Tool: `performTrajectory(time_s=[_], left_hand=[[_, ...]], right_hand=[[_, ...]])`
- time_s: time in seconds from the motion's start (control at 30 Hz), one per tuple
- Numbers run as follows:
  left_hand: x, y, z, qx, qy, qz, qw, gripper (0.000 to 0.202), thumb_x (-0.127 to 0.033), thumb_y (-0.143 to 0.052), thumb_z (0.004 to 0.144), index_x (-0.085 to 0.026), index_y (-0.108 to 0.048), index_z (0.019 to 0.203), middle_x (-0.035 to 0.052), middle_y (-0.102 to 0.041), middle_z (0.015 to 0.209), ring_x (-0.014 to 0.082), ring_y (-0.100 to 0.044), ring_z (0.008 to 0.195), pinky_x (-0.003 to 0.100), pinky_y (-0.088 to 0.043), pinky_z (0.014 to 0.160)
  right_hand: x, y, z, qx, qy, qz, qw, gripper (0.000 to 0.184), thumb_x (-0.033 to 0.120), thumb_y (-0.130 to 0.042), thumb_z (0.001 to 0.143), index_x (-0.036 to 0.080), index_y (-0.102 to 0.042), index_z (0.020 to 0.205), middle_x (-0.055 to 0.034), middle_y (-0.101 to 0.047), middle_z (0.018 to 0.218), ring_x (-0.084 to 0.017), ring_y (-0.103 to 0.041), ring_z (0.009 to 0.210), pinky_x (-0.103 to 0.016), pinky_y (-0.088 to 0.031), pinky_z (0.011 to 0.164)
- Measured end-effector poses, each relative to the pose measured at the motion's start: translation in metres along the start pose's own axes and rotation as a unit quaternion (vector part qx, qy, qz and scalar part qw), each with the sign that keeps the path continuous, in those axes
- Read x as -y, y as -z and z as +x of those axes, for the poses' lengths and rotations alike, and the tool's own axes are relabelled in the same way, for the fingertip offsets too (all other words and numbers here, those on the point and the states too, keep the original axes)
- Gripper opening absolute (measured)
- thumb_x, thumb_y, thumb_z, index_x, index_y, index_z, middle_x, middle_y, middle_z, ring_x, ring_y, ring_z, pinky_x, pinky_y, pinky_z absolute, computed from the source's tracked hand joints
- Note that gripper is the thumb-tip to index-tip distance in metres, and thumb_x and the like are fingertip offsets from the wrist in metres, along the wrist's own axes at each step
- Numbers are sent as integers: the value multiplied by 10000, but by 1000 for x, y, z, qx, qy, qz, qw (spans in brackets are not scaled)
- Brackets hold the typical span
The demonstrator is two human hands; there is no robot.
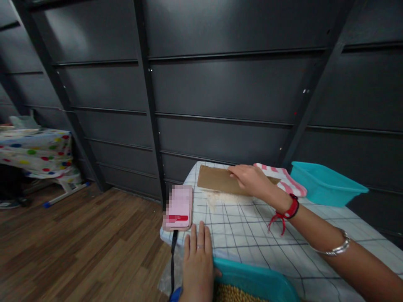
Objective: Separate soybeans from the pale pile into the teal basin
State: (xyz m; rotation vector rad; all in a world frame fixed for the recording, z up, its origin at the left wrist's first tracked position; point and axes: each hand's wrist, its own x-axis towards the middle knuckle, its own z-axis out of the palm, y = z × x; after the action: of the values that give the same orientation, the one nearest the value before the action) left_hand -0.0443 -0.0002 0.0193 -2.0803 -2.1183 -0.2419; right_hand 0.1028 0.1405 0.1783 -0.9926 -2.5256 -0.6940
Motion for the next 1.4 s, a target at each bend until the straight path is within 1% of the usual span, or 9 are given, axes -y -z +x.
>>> performTrajectory(time_s=[0.1, 0.2, 0.27, 0.43, 0.57, 0.67, 0.87, 1.1, 1.4], left_hand=[[0, 0, 0, -4, -7, -1, 1000, 774, -412, -655, 597, -209, -363, 1284, 95, -387, 1368, 275, -352, 1249, 411, -373, 996], [-1, -4, 0, -26, -7, 13, 1000, 790, -388, -672, 581, -191, -365, 1282, 103, -391, 1361, 287, -363, 1240, 429, -385, 987], [-2, -6, -1, -44, -6, 23, 999, 803, -377, -684, 567, -175, -372, 1278, 110, -392, 1358, 293, -366, 1236, 434, -387, 986], [-2, -12, 0, -46, -11, 3, 999, 796, -429, -675, 569, -180, -391, 1270, 110, -476, 1303, 286, -380, 1229, 430, -390, 984], [-3, -10, 2, -40, 9, 5, 999, 820, -436, -682, 550, -180, -386, 1270, 116, -395, 1352, 307, -348, 1245, 457, -372, 996], [-3, 1, 3, -9, 0, -2, 1000, 750, -421, -649, 599, -188, -390, 1264, 98, -395, 1344, 286, -367, 1233, 421, -393, 986], [-3, 19, 2, 33, 7, -11, 999, 730, -419, -636, 624, -180, -378, 1263, 98, -357, 1347, 277, -339, 1239, 402, -382, 998], [-3, 10, 3, 10, -1, -11, 1000, 780, -434, -671, 586, -188, -376, 1265, 102, -378, 1343, 281, -352, 1235, 406, -395, 989], [-4, -12, 1, -55, -6, 17, 998, 899, -467, -732, 480, -174, -394, 1260, 118, -392, 1340, 304, -359, 1231, 435, -399, 982]], right_hand=[[14, 17, -18, -17, 24, 2, 1000, 218, 90, -404, 793, 153, -586, 894, -61, -649, 807, -157, -577, 699, -268, -410, 608], [31, 37, -47, -97, 125, -21, 987, 294, 25, -338, 756, 122, -579, 894, -67, -639, 737, -159, -569, 645, -280, -431, 590], [42, 46, -68, -106, 157, -43, 981, 331, -9, -313, 738, 111, -576, 899, -57, -624, 682, -158, -559, 608, -287, -438, 578], [58, 36, -95, -118, 195, -68, 971, 331, -12, -306, 747, 113, -584, 876, -61, -644, 705, -145, -570, 628, -272, -444, 587], [51, 8, -87, -136, 219, -91, 962, 294, 5, -336, 767, 78, -598, 880, -68, -637, 700, -156, -567, 630, -280, -433, 571], [41, -8, -74, -144, 219, -105, 959, 276, -3, -352, 768, 68, -600, 864, -65, -615, 652, -149, -545, 588, -272, -416, 542], [19, -8, -53, -108, 184, -107, 971, 264, -1, -361, 783, 93, -593, 868, -58, -605, 640, -151, -547, 588, -270, -409, 548], [-16, -7, -23, -65, 129, -86, 986, 237, 19, -404, 802, 120, -580, 926, -64, -656, 774, -143, -591, 665, -243, -436, 586], [-26, -13, -10, -35, 114, -67, 991, 250, 6, -436, 774, 134, -595, 917, -68, -671, 827, -159, -615, 719, -260, -456, 636]])
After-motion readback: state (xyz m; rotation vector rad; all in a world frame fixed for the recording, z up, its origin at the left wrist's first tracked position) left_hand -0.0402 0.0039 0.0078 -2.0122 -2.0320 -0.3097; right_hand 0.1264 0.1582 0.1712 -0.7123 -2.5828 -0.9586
